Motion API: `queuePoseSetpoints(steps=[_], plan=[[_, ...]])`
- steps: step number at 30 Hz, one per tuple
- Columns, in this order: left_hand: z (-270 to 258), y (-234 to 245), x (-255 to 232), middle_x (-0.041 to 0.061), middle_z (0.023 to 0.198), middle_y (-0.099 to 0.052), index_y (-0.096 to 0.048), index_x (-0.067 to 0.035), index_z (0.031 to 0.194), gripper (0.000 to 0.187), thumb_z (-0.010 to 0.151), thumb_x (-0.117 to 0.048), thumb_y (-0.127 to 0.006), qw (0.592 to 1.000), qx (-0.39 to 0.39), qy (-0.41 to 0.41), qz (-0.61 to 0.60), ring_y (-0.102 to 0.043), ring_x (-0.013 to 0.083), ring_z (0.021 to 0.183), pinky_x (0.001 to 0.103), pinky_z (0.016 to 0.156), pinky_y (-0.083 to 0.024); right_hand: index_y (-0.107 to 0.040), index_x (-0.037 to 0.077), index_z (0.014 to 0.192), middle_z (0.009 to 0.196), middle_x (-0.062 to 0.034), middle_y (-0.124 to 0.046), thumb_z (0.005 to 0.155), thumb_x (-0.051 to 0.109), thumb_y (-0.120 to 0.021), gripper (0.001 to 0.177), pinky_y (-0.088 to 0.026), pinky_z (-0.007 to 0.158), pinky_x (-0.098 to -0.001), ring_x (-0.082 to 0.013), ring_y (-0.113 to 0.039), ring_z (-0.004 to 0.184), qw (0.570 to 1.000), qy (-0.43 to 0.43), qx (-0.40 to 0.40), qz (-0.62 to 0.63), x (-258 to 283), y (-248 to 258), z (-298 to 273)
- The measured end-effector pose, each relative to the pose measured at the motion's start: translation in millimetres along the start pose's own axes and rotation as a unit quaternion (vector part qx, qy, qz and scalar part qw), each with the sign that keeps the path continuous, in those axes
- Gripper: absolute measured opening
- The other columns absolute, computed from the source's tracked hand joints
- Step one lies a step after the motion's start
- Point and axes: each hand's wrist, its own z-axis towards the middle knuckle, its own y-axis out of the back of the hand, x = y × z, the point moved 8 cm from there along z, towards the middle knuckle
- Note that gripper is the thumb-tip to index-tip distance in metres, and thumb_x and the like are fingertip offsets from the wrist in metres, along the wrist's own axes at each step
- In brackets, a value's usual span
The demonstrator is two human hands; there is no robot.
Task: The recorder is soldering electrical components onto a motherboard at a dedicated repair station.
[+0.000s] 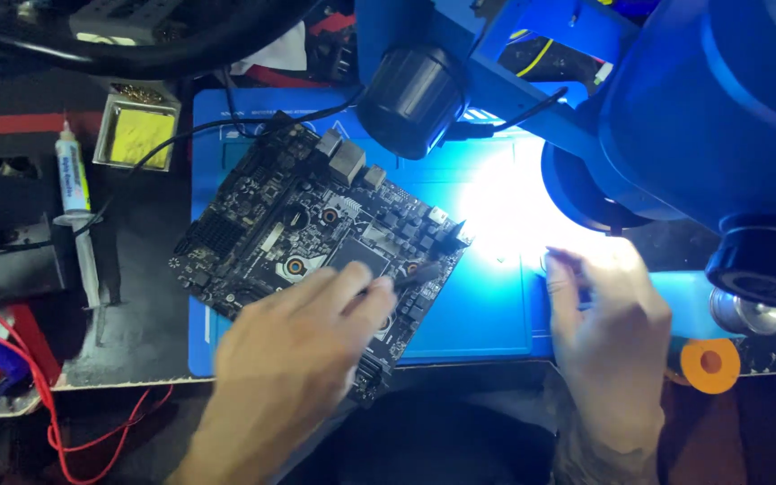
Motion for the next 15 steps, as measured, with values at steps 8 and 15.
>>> queuePoseSetpoints(steps=[8, 15], plan=[[-14, 25, 3, 0.001, 0.103, -0.069, -0.073, -0.012, 0.11, 0.032, 0.079, -0.006, -0.067, 0.999, -0.022, 0.047, 0.001, -0.071, 0.021, 0.089, 0.036, 0.064, -0.056, -0.07, 0.002, 0.12, 0.11, -0.0183, -0.07, 0.093, 0.0, -0.067, 0.027, -0.056, 0.077, -0.0388, -0.0338, -0.071, 0.092, 0.998, 0.01, 0.052, 0.014, 4, -8, -9], [-19, 32, -42, 0.003, 0.107, -0.069, -0.074, -0.017, 0.117, 0.054, 0.065, -0.009, -0.065, 0.997, -0.069, 0.003, 0.033, -0.071, 0.0225, 0.089, 0.035, 0.066, -0.057, -0.068, -0.001, 0.123, 0.118, -0.0203, -0.07, 0.088, -0.002, -0.066, 0.035, -0.054, 0.091, -0.0435, -0.0389, -0.069, 0.108, 0.997, 0.055, 0.046, 0.011, 17, 14, -26]])
